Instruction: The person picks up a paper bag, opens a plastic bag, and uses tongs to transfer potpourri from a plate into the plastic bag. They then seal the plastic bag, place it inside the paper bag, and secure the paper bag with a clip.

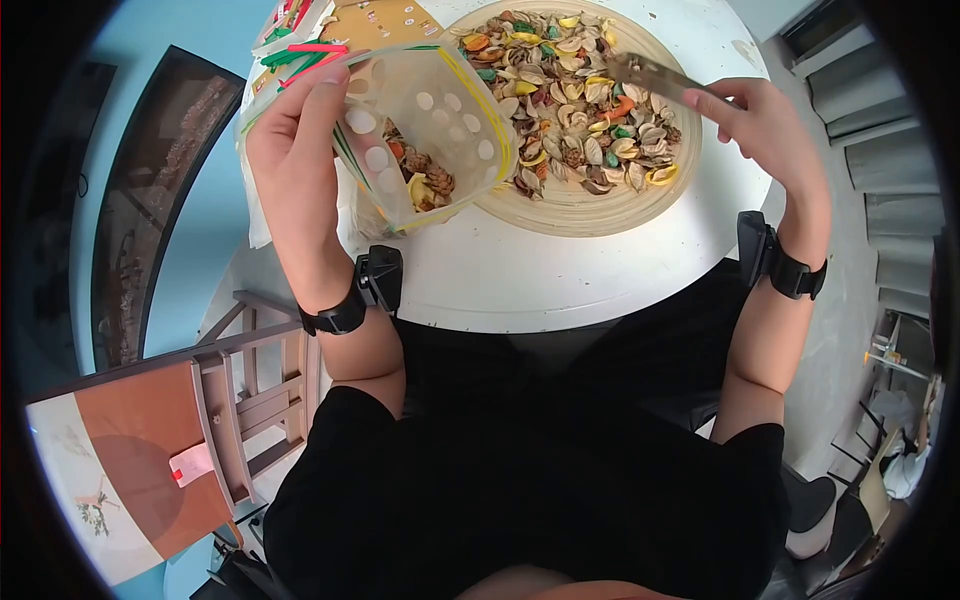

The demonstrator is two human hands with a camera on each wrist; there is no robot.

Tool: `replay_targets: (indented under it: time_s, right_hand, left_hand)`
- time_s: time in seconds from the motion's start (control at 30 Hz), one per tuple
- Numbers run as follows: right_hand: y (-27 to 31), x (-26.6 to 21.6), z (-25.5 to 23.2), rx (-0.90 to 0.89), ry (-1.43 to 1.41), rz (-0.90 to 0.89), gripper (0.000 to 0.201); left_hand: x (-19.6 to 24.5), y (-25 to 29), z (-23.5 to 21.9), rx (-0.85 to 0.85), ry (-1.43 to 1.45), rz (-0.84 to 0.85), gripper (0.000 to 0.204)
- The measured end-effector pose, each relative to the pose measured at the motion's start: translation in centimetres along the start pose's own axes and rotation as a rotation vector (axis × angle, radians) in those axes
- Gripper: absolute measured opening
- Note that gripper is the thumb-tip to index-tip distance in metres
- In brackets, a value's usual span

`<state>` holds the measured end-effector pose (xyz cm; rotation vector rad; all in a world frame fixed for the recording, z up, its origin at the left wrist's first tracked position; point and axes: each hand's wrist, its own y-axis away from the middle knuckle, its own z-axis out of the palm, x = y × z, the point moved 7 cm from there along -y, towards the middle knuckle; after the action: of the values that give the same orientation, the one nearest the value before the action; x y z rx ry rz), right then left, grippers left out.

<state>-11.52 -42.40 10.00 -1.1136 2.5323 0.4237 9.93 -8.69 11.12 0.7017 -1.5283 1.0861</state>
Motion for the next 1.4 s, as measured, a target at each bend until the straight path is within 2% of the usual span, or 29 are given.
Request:
replay_targets:
  time_s: [0.2, 0.4, 0.6, 0.7, 0.8, 0.9, 0.93, 1.03, 1.07, 1.17, 1.27, 1.4]
  right_hand:
    - [1.2, -2.1, 0.3, 0.109, 0.110, -0.208, 0.047]
    - [1.6, -3.5, 0.3, 0.086, 0.168, -0.233, 0.037]
    - [1.5, -3.3, -0.3, 0.127, 0.138, -0.275, 0.035]
    - [2.9, -4.3, -2.4, 0.164, -0.138, -0.293, 0.035]
    - [5.6, -6.6, -2.9, 0.193, -0.373, -0.558, 0.031]
    - [7.8, -8.6, -2.0, 0.235, -0.507, -0.593, 0.033]
    - [7.9, -8.7, -1.9, 0.152, -0.428, -0.556, 0.033]
    - [5.7, -7.0, -2.0, 0.099, -0.604, -0.457, 0.033]
    - [4.4, -6.1, -2.0, 0.114, -0.564, -0.406, 0.037]
    - [1.6, -4.1, -1.2, 0.243, -0.192, -0.279, 0.042]
    - [-0.7, -2.1, 0.9, 0.221, 0.042, -0.188, 0.053]
    - [-0.6, -2.5, 2.1, 0.118, 0.014, -0.221, 0.052]
  left_hand:
    - [0.0, 0.0, 0.1, 0.019, -0.018, -0.001, 0.032]
    - [-0.1, -0.1, 0.0, -0.008, -0.021, 0.009, 0.033]
    - [0.0, -0.2, -0.1, 0.017, 0.006, -0.003, 0.025]
    - [0.0, -0.3, 0.0, -0.005, 0.016, 0.019, 0.026]
    - [-0.2, -0.3, 0.0, -0.001, 0.009, -0.005, 0.026]
    - [-0.2, -0.2, 0.1, 0.012, 0.004, -0.015, 0.026]
    - [-0.3, -0.3, 0.1, 0.000, -0.012, -0.002, 0.027]
    - [-0.4, -0.3, -0.1, -0.009, -0.021, 0.025, 0.029]
    - [-0.3, -0.2, -0.1, 0.001, -0.001, 0.021, 0.026]
    - [-0.5, -0.5, -0.5, 0.032, -0.008, 0.037, 0.024]
    - [-0.4, -0.4, -0.5, 0.031, -0.001, 0.018, 0.023]
    - [-0.1, -0.1, -0.2, 0.013, 0.010, -0.018, 0.023]
